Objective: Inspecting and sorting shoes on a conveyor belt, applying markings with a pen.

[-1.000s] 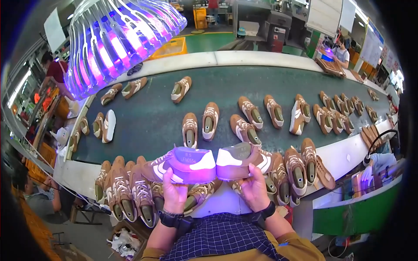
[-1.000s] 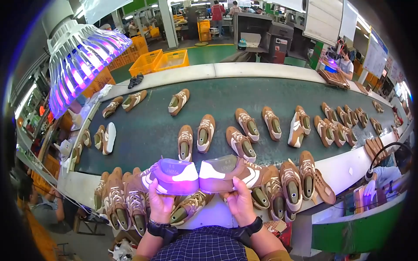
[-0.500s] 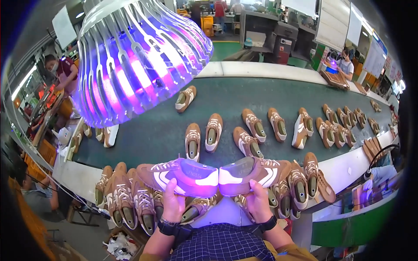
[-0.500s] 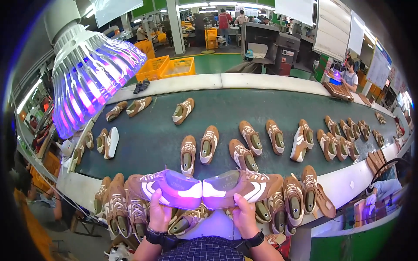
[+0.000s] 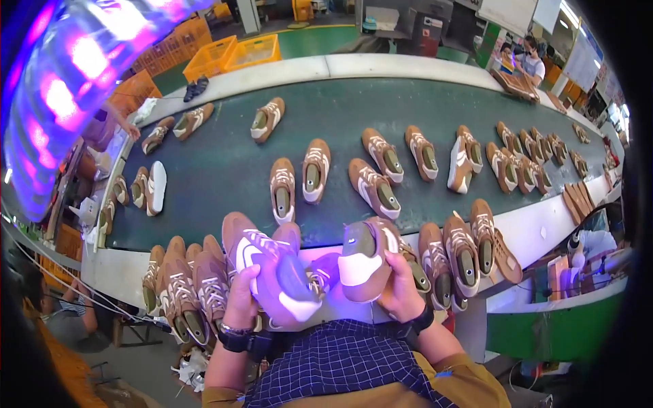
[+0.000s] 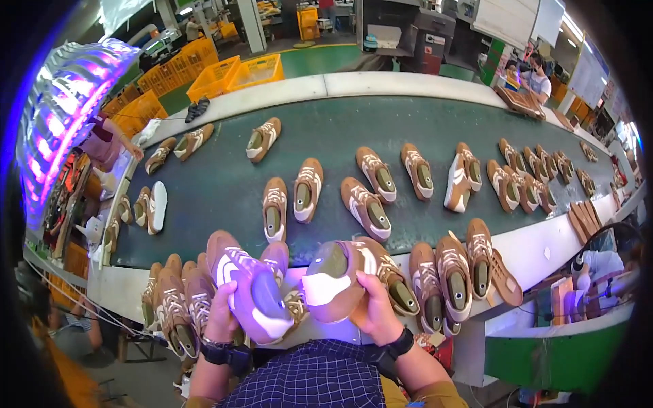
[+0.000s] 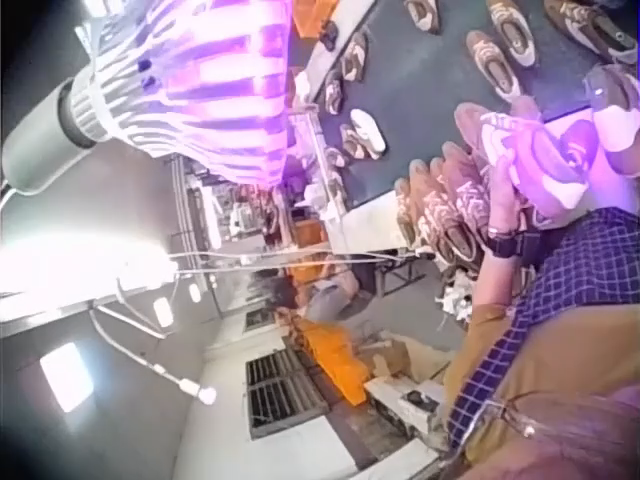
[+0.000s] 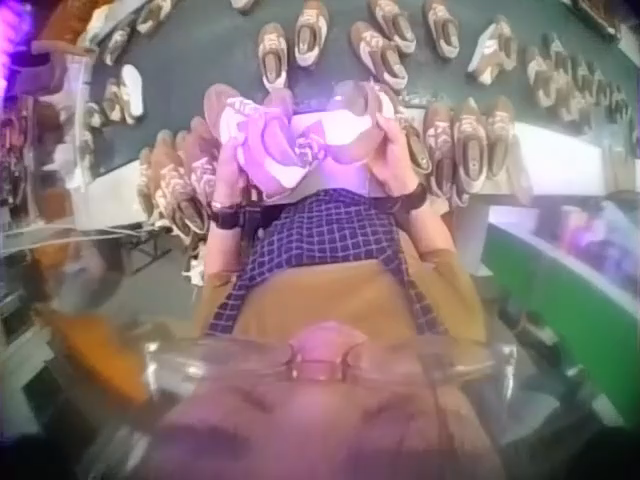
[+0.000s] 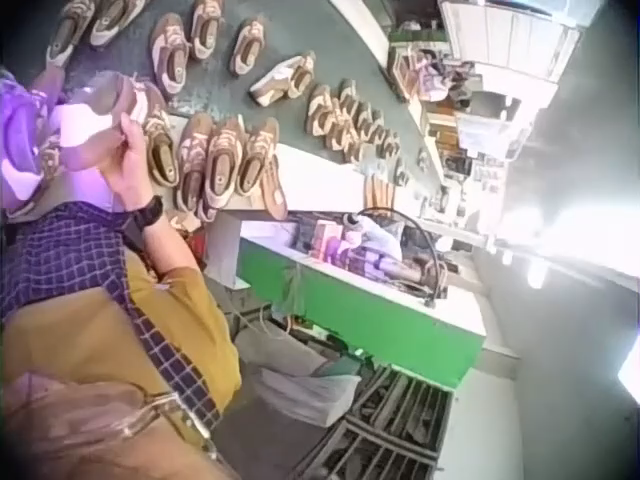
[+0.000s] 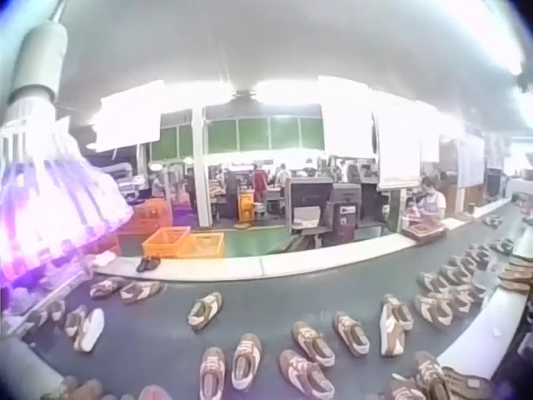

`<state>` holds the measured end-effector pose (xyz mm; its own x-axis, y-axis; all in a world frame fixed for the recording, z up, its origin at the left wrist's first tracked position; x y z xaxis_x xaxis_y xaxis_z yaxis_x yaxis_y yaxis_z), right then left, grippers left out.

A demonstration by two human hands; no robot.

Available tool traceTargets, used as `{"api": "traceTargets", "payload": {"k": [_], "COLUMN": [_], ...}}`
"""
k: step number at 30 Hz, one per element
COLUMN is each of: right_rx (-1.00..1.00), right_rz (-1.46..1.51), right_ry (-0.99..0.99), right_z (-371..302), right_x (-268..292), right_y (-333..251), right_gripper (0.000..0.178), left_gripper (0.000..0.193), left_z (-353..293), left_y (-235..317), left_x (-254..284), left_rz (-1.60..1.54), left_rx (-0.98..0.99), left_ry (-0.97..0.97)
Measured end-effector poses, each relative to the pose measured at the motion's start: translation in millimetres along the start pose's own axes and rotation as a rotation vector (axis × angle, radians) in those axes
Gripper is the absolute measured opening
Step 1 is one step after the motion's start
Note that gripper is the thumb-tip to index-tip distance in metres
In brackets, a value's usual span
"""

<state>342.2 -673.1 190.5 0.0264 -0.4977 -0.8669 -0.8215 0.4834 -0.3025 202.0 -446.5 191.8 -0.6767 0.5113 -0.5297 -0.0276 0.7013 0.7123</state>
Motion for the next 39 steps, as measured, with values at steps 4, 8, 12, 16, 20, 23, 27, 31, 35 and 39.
{"api": "traceTargets", "payload": {"k": [4,8,12,16,20,23,27,31,35,39], "right_rx": [-0.243,-0.312,-0.437,-0.49,-0.495,-0.52,-0.462,-0.505,0.435,0.845], "right_rz": [0.117,0.111,0.17,0.161,0.128,0.173,0.254,-0.805,-1.215,-1.573], "right_ry": [0.023,-0.023,0.018,0.038,0.08,0.054,0.071,0.093,-0.021,-0.311], "right_z": [-1.8,-10.2,-29.3,-51.7,-63.5,-57.3,-43.0,-70.5,-86.0,-69.5], "right_x": [0.3,-0.7,3.7,12.0,35.6,53.0,62.3,61.5,9.6,-18.7], "right_y": [10.7,16.3,21.7,24.9,35.1,52.9,50.5,5.4,-40.6,-38.4], "right_gripper": [0.06,0.061,0.063,0.063,0.062,0.056,0.055,0.036,0.03,0.042], "left_gripper": [0.048,0.06,0.067,0.077,0.1,0.109,0.099,0.091,0.084,0.086], "left_z": [-11.3,-24.4,-24.6,-22.0,-62.2,-71.3,-46.4,-30.5,-41.2,-48.8], "left_y": [3.1,-9.2,-0.1,-1.3,-12.6,-43.1,-59.9,-49.6,-40.3,-45.9], "left_x": [10.3,7.8,10.7,-16.3,-86.0,-122.1,-133.5,-127.1,-138.4,-145.2], "left_rz": [0.965,1.548,1.83,1.878,1.468,1.223,1.215,1.012,1.172,1.195], "left_rx": [-0.151,-0.261,-0.428,-0.439,-0.792,-0.737,-0.779,-0.638,-0.924,-0.925], "left_ry": [-0.018,-0.209,-0.092,-0.235,-0.665,-0.841,-0.679,-0.548,-0.564,-0.593]}}
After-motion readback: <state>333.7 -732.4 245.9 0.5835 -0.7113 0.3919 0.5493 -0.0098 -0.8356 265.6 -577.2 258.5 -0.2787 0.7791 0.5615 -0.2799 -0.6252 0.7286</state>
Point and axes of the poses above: each hand's wrist, its own z-axis towards the middle knuckle, its own x-axis out of the back of the hand, y = z × x, the point moved 5 cm from there along z, towards the middle knuckle, and after that the axes turned 7 degrees about y, right-handed, at the moved point
